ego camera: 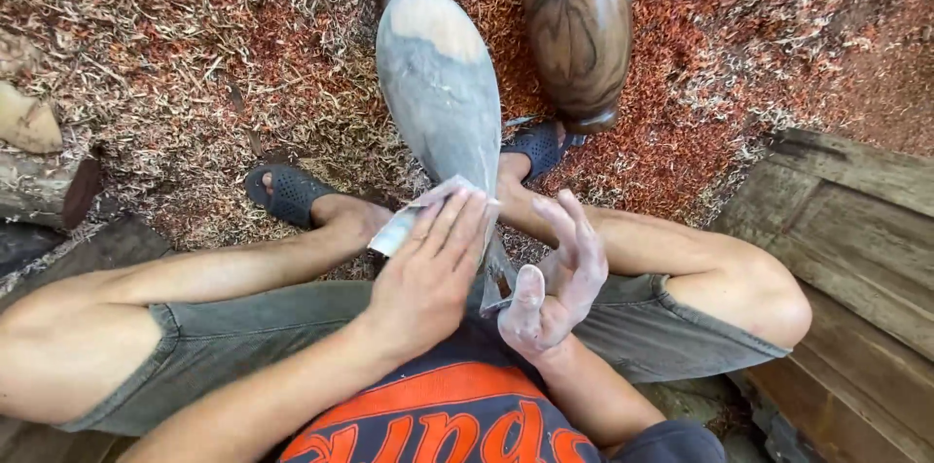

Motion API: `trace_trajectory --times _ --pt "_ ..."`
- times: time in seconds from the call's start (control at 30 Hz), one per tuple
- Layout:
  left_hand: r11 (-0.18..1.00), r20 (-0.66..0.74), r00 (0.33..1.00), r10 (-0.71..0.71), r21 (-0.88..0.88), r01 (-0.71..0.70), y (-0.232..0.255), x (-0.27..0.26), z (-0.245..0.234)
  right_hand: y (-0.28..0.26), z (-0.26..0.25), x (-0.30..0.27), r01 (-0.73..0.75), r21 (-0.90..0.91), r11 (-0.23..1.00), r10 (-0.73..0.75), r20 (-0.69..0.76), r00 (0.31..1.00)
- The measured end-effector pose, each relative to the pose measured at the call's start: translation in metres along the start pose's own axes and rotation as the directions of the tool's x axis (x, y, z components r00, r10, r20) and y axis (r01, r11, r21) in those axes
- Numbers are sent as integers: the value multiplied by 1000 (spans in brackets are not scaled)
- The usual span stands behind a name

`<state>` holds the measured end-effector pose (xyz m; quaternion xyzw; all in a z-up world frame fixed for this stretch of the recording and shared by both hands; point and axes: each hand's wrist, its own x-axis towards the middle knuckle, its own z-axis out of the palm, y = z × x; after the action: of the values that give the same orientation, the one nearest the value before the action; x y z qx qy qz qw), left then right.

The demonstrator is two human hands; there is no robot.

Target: The person is sanding a turned wooden vessel by hand using a sanding block or cloth.

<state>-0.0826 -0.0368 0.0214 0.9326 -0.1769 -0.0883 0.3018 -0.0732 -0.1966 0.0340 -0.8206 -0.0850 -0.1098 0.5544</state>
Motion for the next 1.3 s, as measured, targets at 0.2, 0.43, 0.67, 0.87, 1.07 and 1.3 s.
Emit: trace_trajectory --times 0.2,0.43,0.67,0.87,1.07,1.3 --pt "966 -101 992 -70 241 93 -33 34 -2 -8 4 4 -2 64 998 3 -4 1000" --pt "995 21 1000 -9 99 6 -34 26 -5 -1 1 -3 3 12 1000 -4 40 999" --pt "992 -37 999 -7 -128 2 9 -3 -14 0 0 -5 -48 47 998 48 11 999" --pt "976 -54 996 -73 199 83 -31 39 -12 -5 -1 3 9 -1 1000 -9 58 998" --pt "988 -54 998 -25 152 33 -36 10 9 -2 7 0 20 64 998 -19 -10 1000" --pt "991 24 996 81 -106 -78 -13 5 -13 1 0 1 63 -12 998 -63 17 998"
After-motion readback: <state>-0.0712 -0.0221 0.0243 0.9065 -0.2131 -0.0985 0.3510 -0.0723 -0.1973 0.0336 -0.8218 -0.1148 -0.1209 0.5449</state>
